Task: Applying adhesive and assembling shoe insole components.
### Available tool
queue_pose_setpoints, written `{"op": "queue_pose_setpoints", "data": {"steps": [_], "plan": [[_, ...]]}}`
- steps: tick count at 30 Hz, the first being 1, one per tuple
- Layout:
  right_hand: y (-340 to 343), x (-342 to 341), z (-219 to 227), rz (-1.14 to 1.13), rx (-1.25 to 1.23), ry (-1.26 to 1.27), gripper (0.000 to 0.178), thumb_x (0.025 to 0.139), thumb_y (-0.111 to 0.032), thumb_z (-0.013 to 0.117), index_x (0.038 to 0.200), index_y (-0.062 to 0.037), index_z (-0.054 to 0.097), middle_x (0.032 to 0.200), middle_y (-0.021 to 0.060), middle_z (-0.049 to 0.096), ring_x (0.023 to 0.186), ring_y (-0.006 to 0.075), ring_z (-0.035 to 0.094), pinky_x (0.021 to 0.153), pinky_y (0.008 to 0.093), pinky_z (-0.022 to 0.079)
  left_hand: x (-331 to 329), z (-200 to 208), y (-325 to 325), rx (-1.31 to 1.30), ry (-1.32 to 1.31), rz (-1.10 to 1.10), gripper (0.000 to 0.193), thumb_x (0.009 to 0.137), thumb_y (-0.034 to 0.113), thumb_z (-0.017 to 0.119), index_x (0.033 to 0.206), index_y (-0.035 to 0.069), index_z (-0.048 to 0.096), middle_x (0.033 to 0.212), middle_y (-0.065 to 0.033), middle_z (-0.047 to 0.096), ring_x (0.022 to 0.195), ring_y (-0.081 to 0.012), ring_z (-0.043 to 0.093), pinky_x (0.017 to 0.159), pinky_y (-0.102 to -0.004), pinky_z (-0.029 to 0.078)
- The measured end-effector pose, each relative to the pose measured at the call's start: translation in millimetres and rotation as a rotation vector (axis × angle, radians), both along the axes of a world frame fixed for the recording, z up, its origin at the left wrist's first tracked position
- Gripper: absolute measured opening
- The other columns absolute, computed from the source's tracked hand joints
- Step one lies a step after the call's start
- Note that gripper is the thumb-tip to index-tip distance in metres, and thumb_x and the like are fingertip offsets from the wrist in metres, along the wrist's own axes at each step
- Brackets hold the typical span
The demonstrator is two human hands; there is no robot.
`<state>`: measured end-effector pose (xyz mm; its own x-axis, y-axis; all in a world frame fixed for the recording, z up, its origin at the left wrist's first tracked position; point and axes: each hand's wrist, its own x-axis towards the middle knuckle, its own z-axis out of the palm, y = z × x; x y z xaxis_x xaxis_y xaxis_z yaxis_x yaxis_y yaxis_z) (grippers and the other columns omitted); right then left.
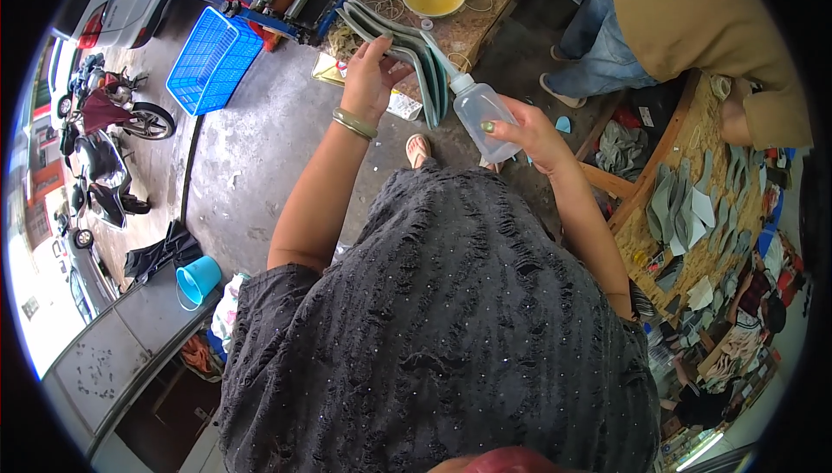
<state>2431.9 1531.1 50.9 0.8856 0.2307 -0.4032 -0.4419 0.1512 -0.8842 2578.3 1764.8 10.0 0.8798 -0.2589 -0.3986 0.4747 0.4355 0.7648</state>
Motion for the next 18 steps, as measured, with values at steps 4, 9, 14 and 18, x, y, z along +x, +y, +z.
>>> {"op": "queue_pose_setpoints", "data": {"steps": [4,9,14,18], "plan": [[1.5,0.3,-11.2,0.01,-0.042,-0.033,0.064,0.079,-0.031,0.068,0.131,0.0014,0.049,0.114,0.0081,0.06,0.103,0.0149,0.057,0.09,0.0295,0.044,-0.1,1.8,-1.3,0.028,-0.024,0.009,0.015,0.092,0.015,0.053,0.102,0.004,0.057,0.095,-0.0072,0.064,0.082,-0.0178,0.063,0.075,-0.0371,0.053],[11.6,7.7,-32.8,-0.03,-0.054,-0.084,0.069,0.076,-0.019,0.071,0.136,-0.0014,0.042,0.122,0.008,0.055,0.111,0.0162,0.053,0.096,0.0311,0.043,5.0,11.7,-0.1,0.137,-0.106,0.027,0.015,0.092,0.014,0.054,0.104,0.005,0.055,0.096,-0.0069,0.064,0.085,-0.0181,0.063,0.075,-0.0379,0.053],[17.8,28.9,-89.0,-0.152,-0.122,-0.174,0.067,0.07,-0.013,0.074,0.13,-0.0024,0.044,0.121,0.0081,0.057,0.112,0.0179,0.055,0.096,0.0315,0.043,6.3,12.3,16.7,0.245,-0.143,0.086,0.016,0.091,0.014,0.054,0.105,0.005,0.053,0.097,-0.0071,0.064,0.086,-0.0183,0.063,0.077,-0.0384,0.053],[24.3,57.5,-140.3,-0.23,-0.523,-0.232,0.063,0.066,-0.013,0.074,0.122,-0.0038,0.047,0.114,0.0132,0.061,0.106,0.0235,0.06,0.09,0.0329,0.046,-2.3,16.7,52.2,0.262,-0.094,0.168,0.018,0.091,0.016,0.055,0.105,0.004,0.054,0.099,-0.0076,0.064,0.091,-0.0187,0.062,0.081,-0.0402,0.053]]}}
